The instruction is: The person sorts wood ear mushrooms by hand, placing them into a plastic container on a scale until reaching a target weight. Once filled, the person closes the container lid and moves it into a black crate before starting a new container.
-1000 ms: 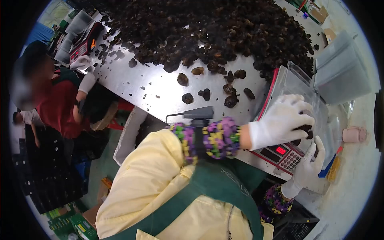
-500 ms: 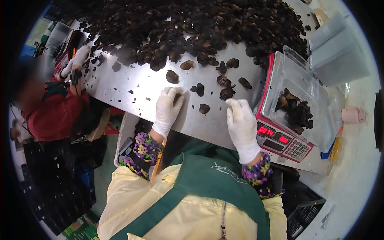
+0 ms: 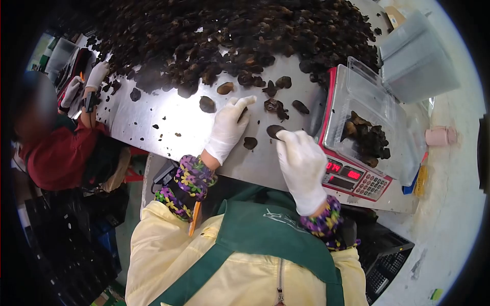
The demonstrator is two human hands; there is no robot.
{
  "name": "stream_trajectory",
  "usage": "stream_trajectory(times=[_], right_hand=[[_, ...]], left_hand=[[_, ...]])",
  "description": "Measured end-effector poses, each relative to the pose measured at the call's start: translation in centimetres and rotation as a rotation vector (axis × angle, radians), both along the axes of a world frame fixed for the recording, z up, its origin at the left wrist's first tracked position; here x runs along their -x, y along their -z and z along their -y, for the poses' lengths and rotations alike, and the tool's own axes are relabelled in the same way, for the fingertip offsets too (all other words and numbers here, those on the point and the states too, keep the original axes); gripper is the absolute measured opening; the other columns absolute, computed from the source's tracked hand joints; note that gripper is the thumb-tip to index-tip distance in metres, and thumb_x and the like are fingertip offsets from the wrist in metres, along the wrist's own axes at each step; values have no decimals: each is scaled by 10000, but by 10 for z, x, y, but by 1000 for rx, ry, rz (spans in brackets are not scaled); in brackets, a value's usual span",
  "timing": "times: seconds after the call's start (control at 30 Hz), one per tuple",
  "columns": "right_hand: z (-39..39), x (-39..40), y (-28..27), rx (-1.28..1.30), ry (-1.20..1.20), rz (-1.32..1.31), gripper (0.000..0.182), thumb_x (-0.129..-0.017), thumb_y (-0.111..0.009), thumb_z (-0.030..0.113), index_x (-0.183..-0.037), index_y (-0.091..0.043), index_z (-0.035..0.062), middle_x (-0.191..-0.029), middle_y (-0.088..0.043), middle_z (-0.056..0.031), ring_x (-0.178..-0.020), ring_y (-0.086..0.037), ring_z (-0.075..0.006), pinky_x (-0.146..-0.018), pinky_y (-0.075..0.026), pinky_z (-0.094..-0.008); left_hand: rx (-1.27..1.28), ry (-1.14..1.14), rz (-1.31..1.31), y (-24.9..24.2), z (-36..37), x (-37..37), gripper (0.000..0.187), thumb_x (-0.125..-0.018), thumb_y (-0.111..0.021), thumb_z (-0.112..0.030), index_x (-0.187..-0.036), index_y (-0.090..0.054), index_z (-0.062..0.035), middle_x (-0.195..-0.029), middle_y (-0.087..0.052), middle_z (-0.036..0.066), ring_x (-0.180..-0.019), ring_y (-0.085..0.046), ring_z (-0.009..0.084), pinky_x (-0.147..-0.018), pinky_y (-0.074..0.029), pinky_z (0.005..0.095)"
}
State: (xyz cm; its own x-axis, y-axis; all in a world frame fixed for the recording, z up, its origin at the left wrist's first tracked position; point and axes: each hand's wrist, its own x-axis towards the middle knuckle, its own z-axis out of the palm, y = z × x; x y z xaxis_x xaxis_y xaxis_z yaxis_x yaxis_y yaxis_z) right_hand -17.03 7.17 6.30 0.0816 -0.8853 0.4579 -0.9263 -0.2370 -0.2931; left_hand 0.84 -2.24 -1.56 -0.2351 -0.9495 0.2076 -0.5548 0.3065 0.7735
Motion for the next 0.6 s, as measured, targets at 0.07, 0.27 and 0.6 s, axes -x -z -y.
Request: stream_trajectory(times=[0.07, 0.27, 0.6], right_hand=[[-17, 17, -38, 61, 29, 66, 209, -829, -748, 132, -1030, -691, 145, -858, -640, -28, -752, -636, -222, -672, -511, -355], [-30, 95, -67, 139, 230, 70, 278, -825, -751, 37, -1091, -692, 97, -1029, -682, -78, -929, -656, -267, -776, -518, -377], [-79, 157, -52, 229, 406, 109, 265, -854, -697, -12, -1106, -707, 67, -1126, -674, -109, -1047, -635, -288, -913, -490, -386]], left_hand=[[113, 75, 3, -9, 8, 13, 344, -848, -698, -9, -1180, -680, -95, -1069, -652, 141, -966, -647, 330, -830, -528, 372], [242, 217, 95, -2, 23, 59, 416, -804, -778, -111, -1207, -675, -114, -1158, -631, 142, -1004, -636, 327, -868, -527, 397], [23, 104, -242, -17, 12, 53, 222, -881, -734, -22, -1098, -689, -18, -1061, -700, 87, -981, -665, 183, -895, -529, 301]])
